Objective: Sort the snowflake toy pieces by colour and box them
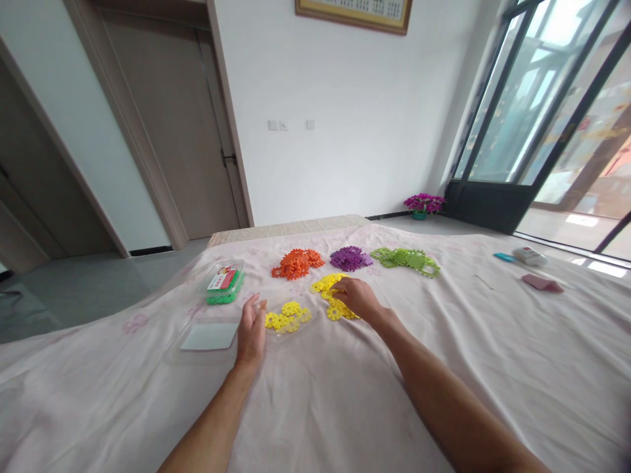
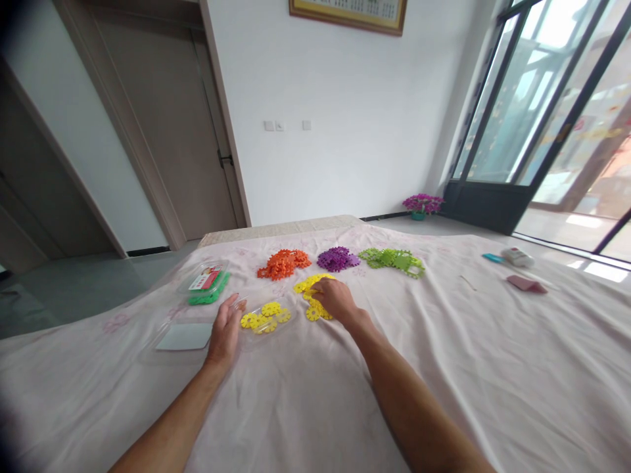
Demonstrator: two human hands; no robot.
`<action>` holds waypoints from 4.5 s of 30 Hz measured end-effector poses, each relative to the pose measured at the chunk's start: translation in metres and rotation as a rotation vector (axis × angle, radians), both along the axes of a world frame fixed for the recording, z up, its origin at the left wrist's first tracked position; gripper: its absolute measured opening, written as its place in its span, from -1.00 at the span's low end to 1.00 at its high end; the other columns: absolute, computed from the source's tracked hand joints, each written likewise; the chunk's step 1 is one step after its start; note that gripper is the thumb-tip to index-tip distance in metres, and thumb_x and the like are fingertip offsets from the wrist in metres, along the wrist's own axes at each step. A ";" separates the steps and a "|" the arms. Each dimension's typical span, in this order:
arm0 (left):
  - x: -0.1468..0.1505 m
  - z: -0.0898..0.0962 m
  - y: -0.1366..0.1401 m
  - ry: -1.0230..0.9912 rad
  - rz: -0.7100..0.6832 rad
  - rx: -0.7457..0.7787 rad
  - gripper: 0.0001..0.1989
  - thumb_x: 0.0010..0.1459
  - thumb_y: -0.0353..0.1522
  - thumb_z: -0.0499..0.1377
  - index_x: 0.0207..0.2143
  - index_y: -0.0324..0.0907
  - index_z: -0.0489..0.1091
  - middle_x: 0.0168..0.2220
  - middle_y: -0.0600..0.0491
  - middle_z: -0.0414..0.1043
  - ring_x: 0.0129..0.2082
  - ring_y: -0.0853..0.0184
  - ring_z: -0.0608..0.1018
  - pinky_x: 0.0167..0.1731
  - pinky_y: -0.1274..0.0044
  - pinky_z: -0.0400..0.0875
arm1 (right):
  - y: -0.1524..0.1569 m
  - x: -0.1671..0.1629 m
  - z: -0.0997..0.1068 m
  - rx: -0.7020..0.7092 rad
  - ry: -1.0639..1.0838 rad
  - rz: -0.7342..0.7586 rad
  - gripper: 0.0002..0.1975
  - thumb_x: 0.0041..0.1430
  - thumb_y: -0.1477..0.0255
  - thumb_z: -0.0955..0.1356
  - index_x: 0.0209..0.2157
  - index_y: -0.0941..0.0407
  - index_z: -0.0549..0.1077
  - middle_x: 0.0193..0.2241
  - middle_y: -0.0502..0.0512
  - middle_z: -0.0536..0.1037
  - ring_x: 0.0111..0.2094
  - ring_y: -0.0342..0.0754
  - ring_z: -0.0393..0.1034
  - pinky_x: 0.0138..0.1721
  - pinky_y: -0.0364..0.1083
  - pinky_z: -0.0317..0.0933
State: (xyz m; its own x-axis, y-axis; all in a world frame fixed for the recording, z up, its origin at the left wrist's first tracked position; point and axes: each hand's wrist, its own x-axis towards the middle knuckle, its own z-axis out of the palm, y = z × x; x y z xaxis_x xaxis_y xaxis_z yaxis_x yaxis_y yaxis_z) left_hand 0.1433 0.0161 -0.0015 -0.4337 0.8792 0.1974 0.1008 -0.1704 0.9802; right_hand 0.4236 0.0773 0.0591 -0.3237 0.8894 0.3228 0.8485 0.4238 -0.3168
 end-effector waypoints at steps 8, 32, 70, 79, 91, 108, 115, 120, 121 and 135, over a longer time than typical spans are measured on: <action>-0.001 0.000 -0.001 0.041 -0.010 -0.029 -0.50 0.23 -0.15 0.13 0.17 -0.11 0.30 0.12 -0.09 0.44 0.17 0.17 0.44 0.21 0.31 0.22 | -0.011 -0.028 0.004 0.078 0.308 0.178 -0.88 0.18 0.41 0.37 -0.34 0.11 0.58 -0.40 0.02 0.57 -0.37 -0.10 0.40 -0.33 -0.16 0.15; -0.005 -0.010 0.005 0.012 0.117 0.036 -0.54 0.21 -0.23 0.16 0.16 -0.05 0.31 0.16 -0.06 0.41 0.18 0.18 0.43 0.20 0.32 0.27 | 0.013 -0.036 -0.038 0.077 -0.329 -0.039 -0.46 0.40 0.18 0.15 0.34 -0.03 0.18 0.38 0.17 0.10 0.39 0.26 -0.21 0.32 0.25 -0.26; -0.008 -0.005 0.004 -0.049 0.054 0.033 -0.59 0.18 -0.30 0.14 0.09 -0.12 0.36 0.08 -0.10 0.47 0.13 0.17 0.48 0.19 0.27 0.28 | 0.006 -0.035 -0.028 0.167 0.296 -0.064 -0.79 0.29 0.32 0.31 -0.26 0.08 0.57 -0.28 0.09 0.55 -0.25 -0.05 0.41 -0.22 -0.12 0.22; -0.003 0.003 -0.001 -0.034 0.053 0.011 -0.59 0.16 -0.35 0.13 0.08 -0.12 0.37 0.00 -0.07 0.53 0.06 0.20 0.53 0.16 0.30 0.32 | 0.003 -0.044 -0.028 0.184 0.312 0.070 -0.57 0.28 0.57 0.16 0.06 0.08 0.47 -0.01 0.15 0.53 -0.02 -0.03 0.41 0.03 -0.07 0.27; -0.006 -0.003 0.001 -0.033 0.123 0.072 -0.60 0.18 -0.30 0.15 0.08 -0.11 0.36 0.08 -0.08 0.47 0.12 0.17 0.48 0.17 0.29 0.32 | 0.004 -0.044 -0.037 0.028 -0.268 -0.038 -0.51 0.37 0.24 0.20 0.26 0.08 0.30 0.30 0.17 0.27 0.37 0.20 -0.10 0.33 0.24 -0.32; -0.007 -0.005 0.002 -0.034 0.121 0.052 -0.61 0.17 -0.30 0.15 0.06 -0.10 0.38 0.05 -0.08 0.50 0.12 0.16 0.49 0.20 0.27 0.28 | 0.005 -0.045 -0.029 0.038 -0.238 0.093 -0.68 0.32 0.30 0.29 0.05 -0.01 0.50 0.02 0.09 0.56 0.26 0.08 0.13 0.29 0.11 -0.22; -0.009 -0.007 0.003 -0.041 0.107 0.041 -0.61 0.16 -0.31 0.15 0.06 -0.11 0.38 0.07 -0.07 0.49 0.13 0.17 0.49 0.20 0.28 0.28 | 0.003 -0.047 -0.025 0.123 -0.245 0.066 -0.74 0.38 0.39 0.22 -0.20 0.08 0.55 -0.21 0.17 0.60 -0.02 0.04 0.34 0.08 -0.04 0.05; -0.008 -0.005 0.002 -0.058 0.081 0.028 -0.61 0.16 -0.31 0.16 0.06 -0.11 0.39 0.05 -0.07 0.51 0.10 0.19 0.51 0.18 0.31 0.31 | 0.004 -0.043 -0.027 0.146 -0.083 -0.117 -0.65 0.44 0.31 0.14 -0.14 0.07 0.53 -0.18 0.18 0.56 -0.09 0.05 0.36 -0.06 -0.07 0.15; -0.008 -0.004 0.002 -0.053 0.080 0.024 -0.61 0.16 -0.31 0.16 0.06 -0.12 0.39 0.05 -0.08 0.51 0.10 0.18 0.51 0.17 0.31 0.31 | 0.004 -0.043 -0.027 0.156 -0.022 -0.121 -0.63 0.44 0.30 0.13 -0.11 0.07 0.52 -0.16 0.18 0.55 -0.10 0.03 0.37 -0.07 -0.08 0.17; -0.005 0.001 0.000 -0.017 0.074 -0.003 -0.60 0.15 -0.31 0.14 0.06 -0.14 0.39 0.02 -0.08 0.52 0.05 0.20 0.53 0.15 0.32 0.32 | 0.007 -0.033 -0.028 0.242 0.333 0.039 -0.70 0.40 0.33 0.19 -0.12 0.06 0.54 -0.19 0.11 0.58 -0.14 -0.02 0.46 -0.06 -0.09 0.25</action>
State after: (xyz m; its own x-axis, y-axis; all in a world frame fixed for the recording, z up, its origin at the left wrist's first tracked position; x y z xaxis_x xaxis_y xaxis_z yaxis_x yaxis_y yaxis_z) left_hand 0.1382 0.0160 -0.0005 -0.5005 0.8454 0.1866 0.0962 -0.1598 0.9824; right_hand 0.3902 0.0845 0.0313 -0.1985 0.7641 0.6138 0.6980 0.5498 -0.4588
